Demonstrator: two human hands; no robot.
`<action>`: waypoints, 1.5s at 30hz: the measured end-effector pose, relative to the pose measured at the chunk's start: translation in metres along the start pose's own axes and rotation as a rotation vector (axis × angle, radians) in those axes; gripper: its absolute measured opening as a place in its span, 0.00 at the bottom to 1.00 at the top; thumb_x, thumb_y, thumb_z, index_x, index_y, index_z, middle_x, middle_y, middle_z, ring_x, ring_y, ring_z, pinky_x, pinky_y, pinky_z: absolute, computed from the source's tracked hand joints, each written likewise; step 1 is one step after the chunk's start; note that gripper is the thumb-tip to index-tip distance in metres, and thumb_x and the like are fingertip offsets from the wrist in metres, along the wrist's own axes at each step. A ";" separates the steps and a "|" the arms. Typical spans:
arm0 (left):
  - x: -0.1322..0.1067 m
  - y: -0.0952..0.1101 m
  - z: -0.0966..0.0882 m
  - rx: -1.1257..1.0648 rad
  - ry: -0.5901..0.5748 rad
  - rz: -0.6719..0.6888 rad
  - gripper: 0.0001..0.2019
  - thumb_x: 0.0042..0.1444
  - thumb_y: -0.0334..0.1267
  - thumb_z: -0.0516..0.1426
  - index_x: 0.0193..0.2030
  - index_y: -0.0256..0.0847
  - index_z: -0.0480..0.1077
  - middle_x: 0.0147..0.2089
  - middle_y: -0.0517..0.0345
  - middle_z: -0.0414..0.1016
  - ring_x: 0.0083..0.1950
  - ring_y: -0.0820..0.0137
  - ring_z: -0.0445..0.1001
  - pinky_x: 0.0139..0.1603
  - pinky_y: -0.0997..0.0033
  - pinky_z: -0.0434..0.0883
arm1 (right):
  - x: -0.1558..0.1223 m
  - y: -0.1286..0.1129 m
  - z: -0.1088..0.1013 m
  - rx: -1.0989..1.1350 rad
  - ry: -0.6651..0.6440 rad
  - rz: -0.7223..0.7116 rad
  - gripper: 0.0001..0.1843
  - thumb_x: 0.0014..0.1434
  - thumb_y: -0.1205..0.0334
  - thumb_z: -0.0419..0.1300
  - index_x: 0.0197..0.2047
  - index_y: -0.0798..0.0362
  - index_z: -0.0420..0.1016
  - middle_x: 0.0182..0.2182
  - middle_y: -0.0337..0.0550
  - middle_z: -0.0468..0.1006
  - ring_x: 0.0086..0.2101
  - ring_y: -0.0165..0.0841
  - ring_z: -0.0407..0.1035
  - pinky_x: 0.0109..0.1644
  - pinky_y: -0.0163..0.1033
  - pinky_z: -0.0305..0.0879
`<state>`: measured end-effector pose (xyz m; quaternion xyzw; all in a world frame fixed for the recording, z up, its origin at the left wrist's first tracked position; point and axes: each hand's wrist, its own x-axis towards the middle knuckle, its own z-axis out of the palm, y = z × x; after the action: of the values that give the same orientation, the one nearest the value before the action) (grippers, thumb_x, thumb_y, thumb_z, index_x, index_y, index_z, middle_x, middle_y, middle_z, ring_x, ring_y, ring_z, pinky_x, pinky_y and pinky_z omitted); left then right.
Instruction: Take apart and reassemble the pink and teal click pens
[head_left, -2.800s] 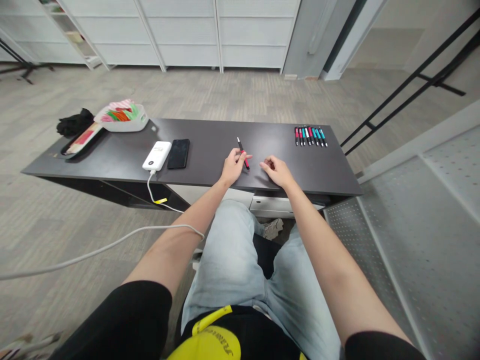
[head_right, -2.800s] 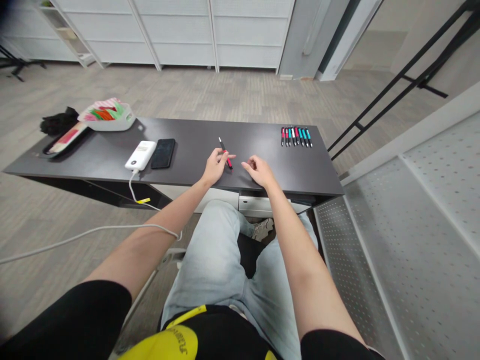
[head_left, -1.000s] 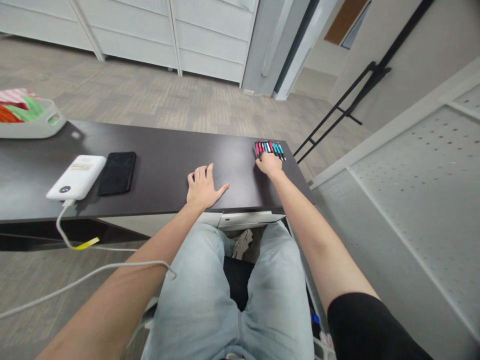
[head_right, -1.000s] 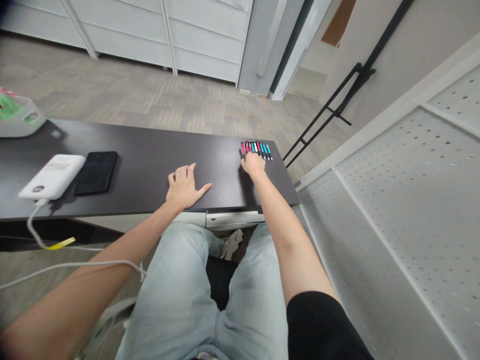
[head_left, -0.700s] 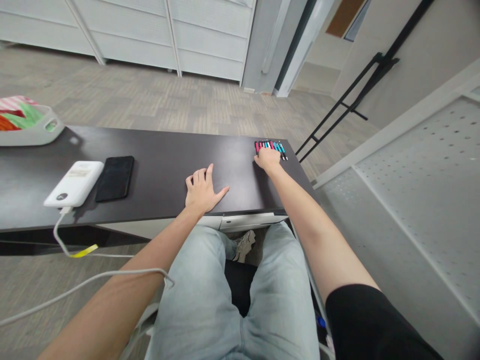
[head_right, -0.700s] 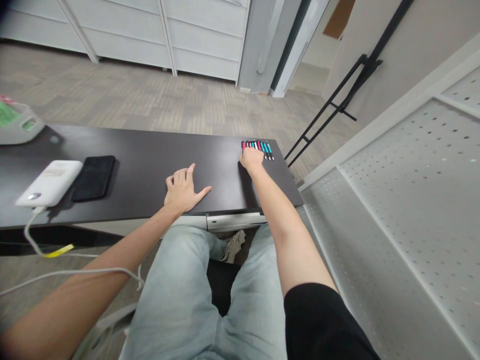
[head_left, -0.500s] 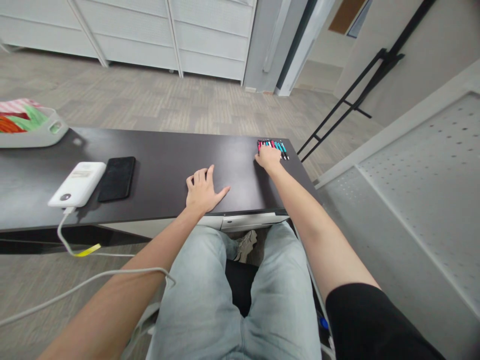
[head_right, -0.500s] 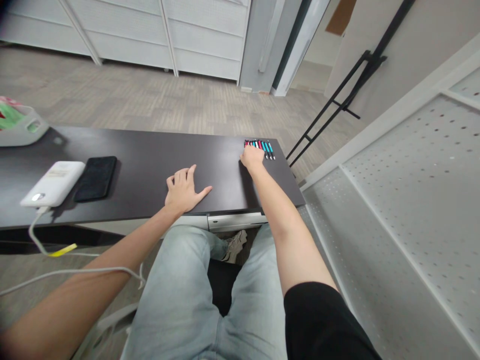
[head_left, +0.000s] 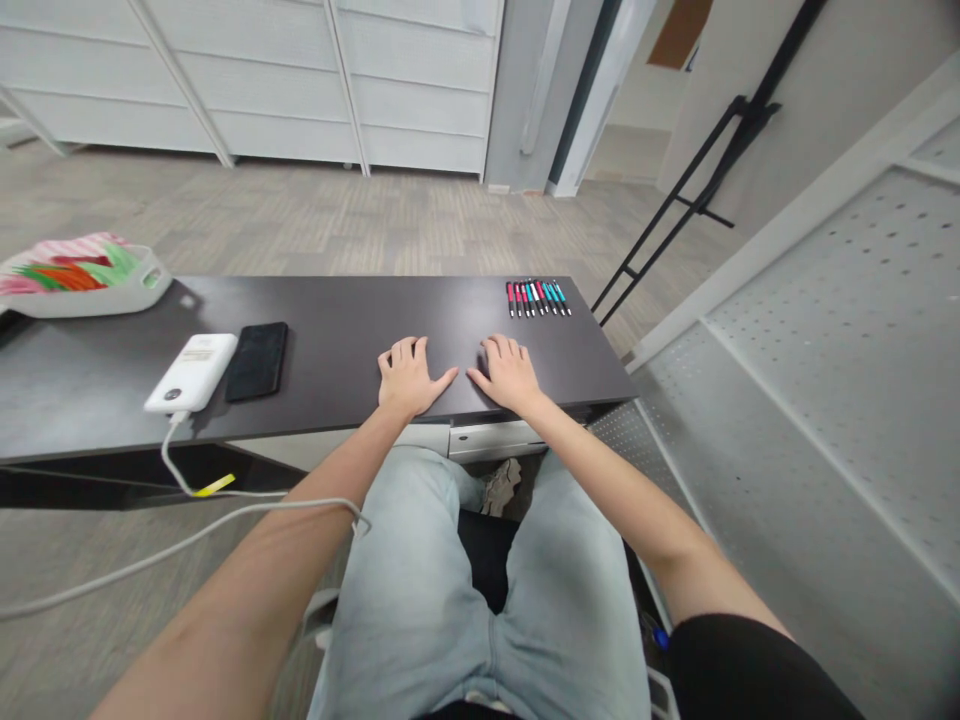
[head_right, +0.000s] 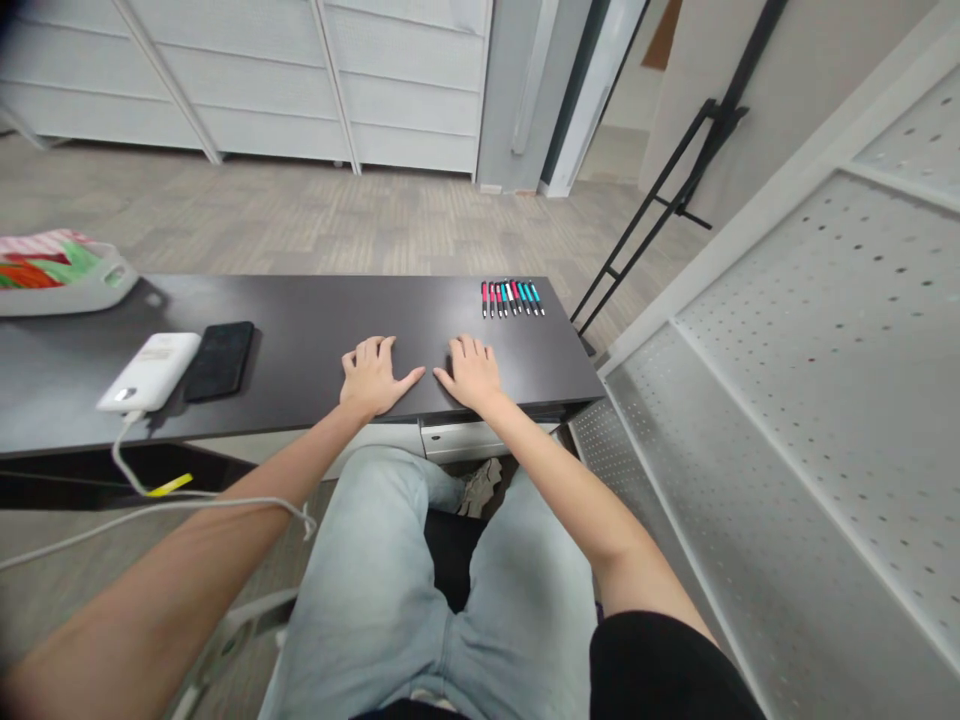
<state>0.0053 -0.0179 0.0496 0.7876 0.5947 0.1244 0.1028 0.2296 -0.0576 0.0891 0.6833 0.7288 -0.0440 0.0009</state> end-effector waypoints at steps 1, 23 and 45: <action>0.000 0.001 -0.001 0.001 -0.005 -0.005 0.43 0.85 0.63 0.59 0.94 0.35 0.68 0.93 0.23 0.71 0.95 0.32 0.67 0.94 0.29 0.66 | -0.006 0.005 -0.002 0.021 0.001 0.033 0.45 0.90 0.36 0.52 0.96 0.54 0.69 0.94 0.63 0.67 0.90 0.60 0.63 0.95 0.59 0.61; 0.009 -0.010 -0.022 0.085 -0.129 0.030 0.42 0.84 0.64 0.59 0.94 0.41 0.71 0.93 0.28 0.72 0.91 0.28 0.72 0.90 0.30 0.72 | -0.022 0.057 0.018 0.168 0.037 0.385 0.52 0.88 0.33 0.46 0.99 0.59 0.63 0.98 0.59 0.58 0.96 0.52 0.53 1.01 0.55 0.45; 0.005 -0.078 -0.028 -0.016 -0.073 0.050 0.39 0.83 0.62 0.55 0.95 0.56 0.70 0.98 0.43 0.70 1.01 0.42 0.62 0.98 0.29 0.64 | 0.098 0.152 -0.050 0.234 -0.014 0.780 0.64 0.90 0.21 0.46 0.98 0.74 0.58 0.93 0.87 0.61 0.92 0.55 0.61 0.91 0.48 0.60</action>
<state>-0.0733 0.0083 0.0529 0.8053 0.5698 0.1029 0.1277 0.3773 0.0530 0.1238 0.9036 0.4052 -0.1274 -0.0552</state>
